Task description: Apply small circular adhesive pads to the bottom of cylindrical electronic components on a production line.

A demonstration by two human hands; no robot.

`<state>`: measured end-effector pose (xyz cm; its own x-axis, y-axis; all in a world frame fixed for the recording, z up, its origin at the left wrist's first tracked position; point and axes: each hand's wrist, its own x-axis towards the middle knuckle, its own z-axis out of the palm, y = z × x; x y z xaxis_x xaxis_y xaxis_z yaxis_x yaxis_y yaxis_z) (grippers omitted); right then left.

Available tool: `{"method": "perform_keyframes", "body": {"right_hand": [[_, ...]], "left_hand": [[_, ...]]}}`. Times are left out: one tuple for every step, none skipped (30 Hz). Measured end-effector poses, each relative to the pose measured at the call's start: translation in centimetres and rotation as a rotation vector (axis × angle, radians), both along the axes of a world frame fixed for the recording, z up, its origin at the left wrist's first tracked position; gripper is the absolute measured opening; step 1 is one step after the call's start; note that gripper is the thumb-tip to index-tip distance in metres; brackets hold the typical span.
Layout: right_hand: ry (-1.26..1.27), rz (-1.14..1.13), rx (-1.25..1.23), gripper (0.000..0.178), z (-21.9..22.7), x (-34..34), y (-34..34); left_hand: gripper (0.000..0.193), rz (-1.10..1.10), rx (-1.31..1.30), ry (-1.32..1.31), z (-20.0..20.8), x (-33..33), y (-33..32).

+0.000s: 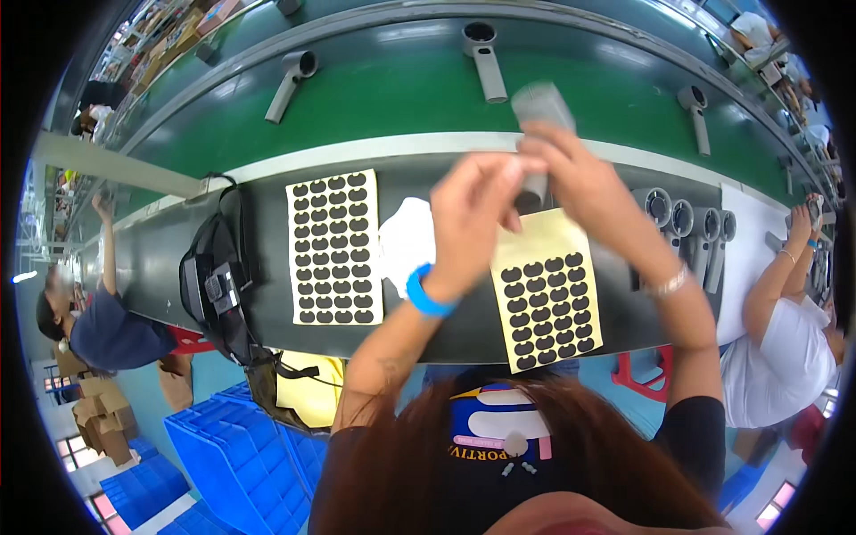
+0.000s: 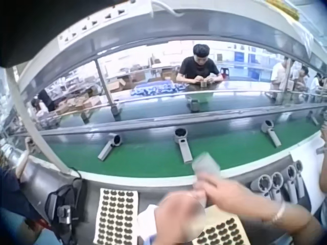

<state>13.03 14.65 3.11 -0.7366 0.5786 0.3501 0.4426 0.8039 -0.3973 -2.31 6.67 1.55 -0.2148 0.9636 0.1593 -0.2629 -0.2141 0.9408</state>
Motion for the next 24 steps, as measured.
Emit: {"method": "perform_keyframes", "body": {"right_hand": [[-0.057,0.027,0.149,0.046,-1.3,0.6,3.4],[-0.132,-0.014,0.181,0.047,-1.5,0.9,5.6],[-0.212,-0.043,0.251,0.046,-2.6,1.7,8.7],[-0.252,-0.075,0.299,0.045,-3.9,2.2,11.5],[-0.289,-0.101,0.345,0.045,-5.1,2.6,13.8],[-0.292,-0.12,0.365,0.045,-6.4,3.2,15.7],[-0.448,-0.172,0.317,0.045,-7.6,3.8,17.5],[-0.595,-0.22,0.266,0.044,-8.2,4.2,18.8],[-0.593,-0.245,0.278,0.044,-8.6,5.3,19.2],[-0.589,-0.235,0.32,0.045,-8.9,6.1,19.1],[-0.587,-0.223,0.357,0.045,-9.2,6.9,19.1],[-0.584,-0.212,0.35,0.045,-8.9,6.6,18.5],[-0.492,-0.223,0.388,0.044,-7.7,6.3,17.4],[-0.404,-0.241,0.414,0.043,-6.6,6.3,15.9],[-0.342,-0.264,0.378,0.041,-5.4,6.1,14.0],[-0.283,-0.292,0.342,0.04,-4.0,6.0,12.0],[-0.21,-0.258,0.27,0.038,-2.9,5.9,9.7],[-0.136,-0.219,0.204,0.036,-1.7,5.7,7.2],[-0.074,-0.223,0.115,0.034,-0.7,6.1,4.3],[0.029,-0.204,0.109,0.029,-0.7,6.7,1.9],[0.054,-0.24,-0.007,0.025,-1.3,7.3,-0.2],[0.074,-0.284,-0.118,0.021,-2.4,8.1,-2.0],[0.126,-0.317,-0.168,0.019,-3.8,8.4,-3.8],[0.178,-0.355,-0.213,0.016,-5.3,8.9,-5.4]], "left_hand": [[0.019,-0.007,-0.028,-0.002,-0.7,-0.6,2.3],[0.022,-0.002,-0.055,0.0,-2.6,-1.8,4.7],[0.025,0.056,-0.062,0.206,-4.9,-3.0,7.1],[0.028,0.118,-0.06,0.41,-7.3,-4.1,9.5],[0.035,0.231,-0.076,0.606,-9.1,-5.3,11.5],[0.042,0.348,-0.089,0.797,-10.4,-6.0,13.2],[0.048,0.368,-0.196,0.868,-11.5,-6.1,14.7],[0.055,0.396,-0.307,0.94,-11.9,-6.1,16.0],[0.063,0.398,-0.321,0.985,-11.5,-5.3,16.8],[0.061,0.405,-0.393,1.033,-10.1,-4.0,16.8],[0.06,0.357,-0.375,1.056,-10.9,-3.8,18.3],[0.058,0.318,-0.383,1.078,-12.1,-4.4,19.6],[0.055,0.307,-0.378,1.012,-12.2,-5.2,20.3],[0.052,0.287,-0.376,0.945,-12.3,-5.7,20.8],[0.048,0.267,-0.345,0.661,-12.1,-6.5,21.1],[0.044,0.251,-0.31,0.376,-11.5,-7.2,21.0],[0.039,0.308,-0.196,0.195,-10.6,-7.4,19.9],[0.034,0.374,-0.076,0.014,-8.9,-7.6,18.6],[0.033,0.326,-0.004,0.029,-7.0,-7.0,16.7],[0.032,0.282,0.078,0.046,-5.0,-6.5,14.4],[0.033,0.289,0.142,0.096,-3.4,-6.3,11.8],[0.034,0.288,0.208,0.142,-2.2,-5.8,9.1],[0.035,0.298,0.218,0.167,-0.8,-5.1,6.3],[0.035,0.303,0.232,0.191,0.2,-4.1,3.7]]}}
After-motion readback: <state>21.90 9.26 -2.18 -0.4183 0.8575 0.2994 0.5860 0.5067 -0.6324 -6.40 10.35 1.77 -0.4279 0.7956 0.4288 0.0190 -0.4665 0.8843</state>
